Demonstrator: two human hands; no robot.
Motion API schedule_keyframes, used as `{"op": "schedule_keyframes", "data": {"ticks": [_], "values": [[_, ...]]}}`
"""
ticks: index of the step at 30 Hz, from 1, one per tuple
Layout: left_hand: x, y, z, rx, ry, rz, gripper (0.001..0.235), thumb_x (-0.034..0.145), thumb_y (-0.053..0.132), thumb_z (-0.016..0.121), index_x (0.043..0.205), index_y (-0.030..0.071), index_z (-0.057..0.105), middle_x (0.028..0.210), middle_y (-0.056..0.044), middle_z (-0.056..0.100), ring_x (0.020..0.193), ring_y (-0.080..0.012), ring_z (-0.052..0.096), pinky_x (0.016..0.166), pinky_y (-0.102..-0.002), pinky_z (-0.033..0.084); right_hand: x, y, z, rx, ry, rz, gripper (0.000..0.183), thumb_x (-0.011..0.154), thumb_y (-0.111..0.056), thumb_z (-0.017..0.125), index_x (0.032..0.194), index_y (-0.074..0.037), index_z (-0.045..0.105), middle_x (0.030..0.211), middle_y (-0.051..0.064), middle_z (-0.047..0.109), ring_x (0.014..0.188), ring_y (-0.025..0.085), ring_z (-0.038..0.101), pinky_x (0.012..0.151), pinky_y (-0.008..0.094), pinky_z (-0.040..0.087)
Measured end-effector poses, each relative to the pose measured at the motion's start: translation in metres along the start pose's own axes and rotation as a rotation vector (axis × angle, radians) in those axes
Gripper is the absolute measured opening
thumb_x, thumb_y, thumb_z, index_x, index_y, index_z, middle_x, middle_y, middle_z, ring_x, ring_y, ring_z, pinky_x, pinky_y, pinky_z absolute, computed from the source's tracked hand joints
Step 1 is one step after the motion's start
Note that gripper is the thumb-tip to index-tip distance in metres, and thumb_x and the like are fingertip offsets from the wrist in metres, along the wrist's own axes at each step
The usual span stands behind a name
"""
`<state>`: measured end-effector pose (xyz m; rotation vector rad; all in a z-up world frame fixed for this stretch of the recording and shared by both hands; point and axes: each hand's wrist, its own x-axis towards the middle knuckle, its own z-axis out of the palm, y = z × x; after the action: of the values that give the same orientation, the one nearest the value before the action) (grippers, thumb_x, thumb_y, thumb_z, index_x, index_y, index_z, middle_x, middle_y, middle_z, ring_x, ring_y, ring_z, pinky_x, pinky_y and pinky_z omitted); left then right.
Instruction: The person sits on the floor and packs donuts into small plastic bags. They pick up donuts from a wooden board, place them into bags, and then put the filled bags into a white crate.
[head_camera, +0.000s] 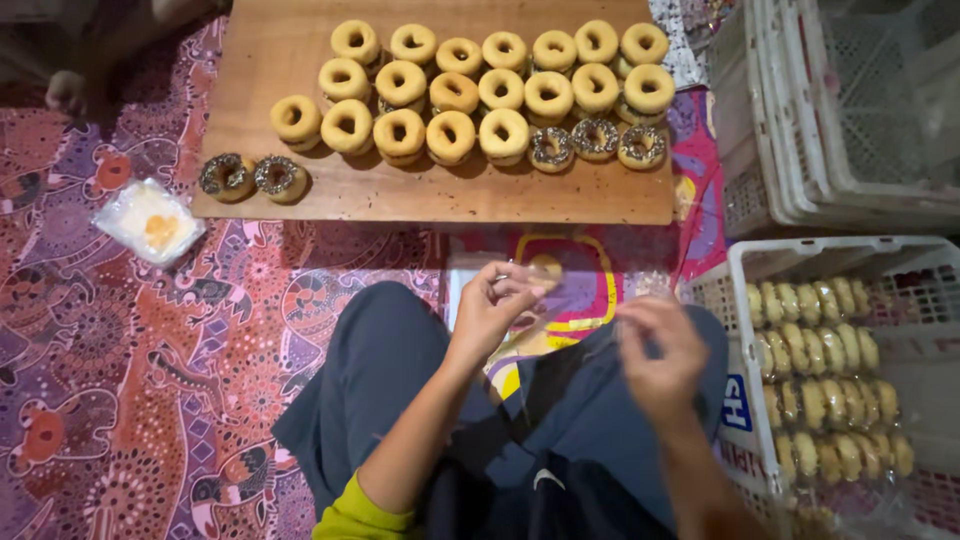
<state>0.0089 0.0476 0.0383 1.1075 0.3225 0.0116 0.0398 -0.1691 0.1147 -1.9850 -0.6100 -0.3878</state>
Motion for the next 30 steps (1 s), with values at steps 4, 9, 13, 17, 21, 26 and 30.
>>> {"op": "schedule_keyframes", "data": {"ticks": [4,9,13,17,21,26,30], "values": [[-0.01,-0.006,0.003,-0.138,-0.049,-0.074,0.033,0.104,0.024,0.056,0.127,0.004,0.067,0.109,-0.008,0.076,0.096,-0.0154,0.076,0.079,-0.028,0.062,0.006,-0.02,0.031,-0.199,-0.301,-0.264,0.032,0.083,-0.006,0.075,0.115,-0.003,0.072,0.115,0.013,0.067,0.105,0.031,0.066,0.091,0.041,0.053],[-0.015,-0.018,-0.003,-0.111,0.004,-0.136,0.034,0.105,0.029,0.054,0.124,0.006,0.07,0.107,-0.006,0.075,0.087,-0.0138,0.072,0.071,-0.028,0.059,0.007,-0.016,0.053,-0.281,-0.525,-0.241,0.023,0.082,-0.015,0.079,0.102,-0.008,0.07,0.114,0.011,0.067,0.108,0.031,0.065,0.092,0.042,0.053],[-0.018,-0.023,-0.002,-0.028,0.0,-0.099,0.033,0.105,0.03,0.053,0.117,0.005,0.071,0.104,-0.002,0.075,0.085,-0.0123,0.071,0.069,-0.027,0.058,0.001,0.004,0.059,0.18,-0.247,0.01,0.053,0.076,-0.014,0.079,0.123,0.0,0.056,0.131,0.013,0.057,0.123,0.026,0.055,0.098,0.039,0.048],[-0.026,-0.024,0.002,0.109,-0.009,0.214,0.027,0.105,0.023,0.058,0.113,0.0,0.07,0.104,0.002,0.067,0.094,-0.009,0.07,0.076,-0.026,0.062,-0.005,0.056,0.071,0.997,-0.489,0.867,0.041,0.076,-0.007,0.077,0.116,-0.017,0.07,0.115,0.007,0.073,0.104,0.018,0.069,0.088,0.03,0.054],[-0.027,-0.031,-0.002,0.323,0.206,0.361,0.023,0.104,0.019,0.063,0.107,-0.001,0.074,0.086,-0.001,0.069,0.077,-0.0104,0.069,0.067,-0.023,0.055,-0.045,0.105,0.079,0.989,-0.494,0.876,0.019,0.091,-0.006,0.079,0.108,0.002,0.075,0.094,0.01,0.066,0.074,0.015,0.055,0.064,0.026,0.04],[-0.017,-0.055,-0.007,0.017,0.28,0.119,0.028,0.107,0.024,0.06,0.109,0.002,0.077,0.077,-0.003,0.062,0.065,-0.0116,0.055,0.058,-0.025,0.043,-0.072,0.12,0.089,1.023,-0.439,0.463,0.036,0.106,-0.028,0.063,0.086,-0.001,0.072,0.114,0.012,0.069,0.104,0.019,0.066,0.091,0.03,0.051],[-0.01,-0.06,-0.001,-0.181,0.137,-0.149,0.032,0.105,0.033,0.058,0.118,0.005,0.068,0.103,-0.002,0.065,0.095,-0.0135,0.059,0.08,-0.029,0.049,-0.051,0.089,0.078,1.361,-0.447,0.565,0.037,0.107,-0.034,0.068,0.107,0.003,0.069,0.128,0.028,0.069,0.103,0.031,0.067,0.094,0.045,0.053]]}}
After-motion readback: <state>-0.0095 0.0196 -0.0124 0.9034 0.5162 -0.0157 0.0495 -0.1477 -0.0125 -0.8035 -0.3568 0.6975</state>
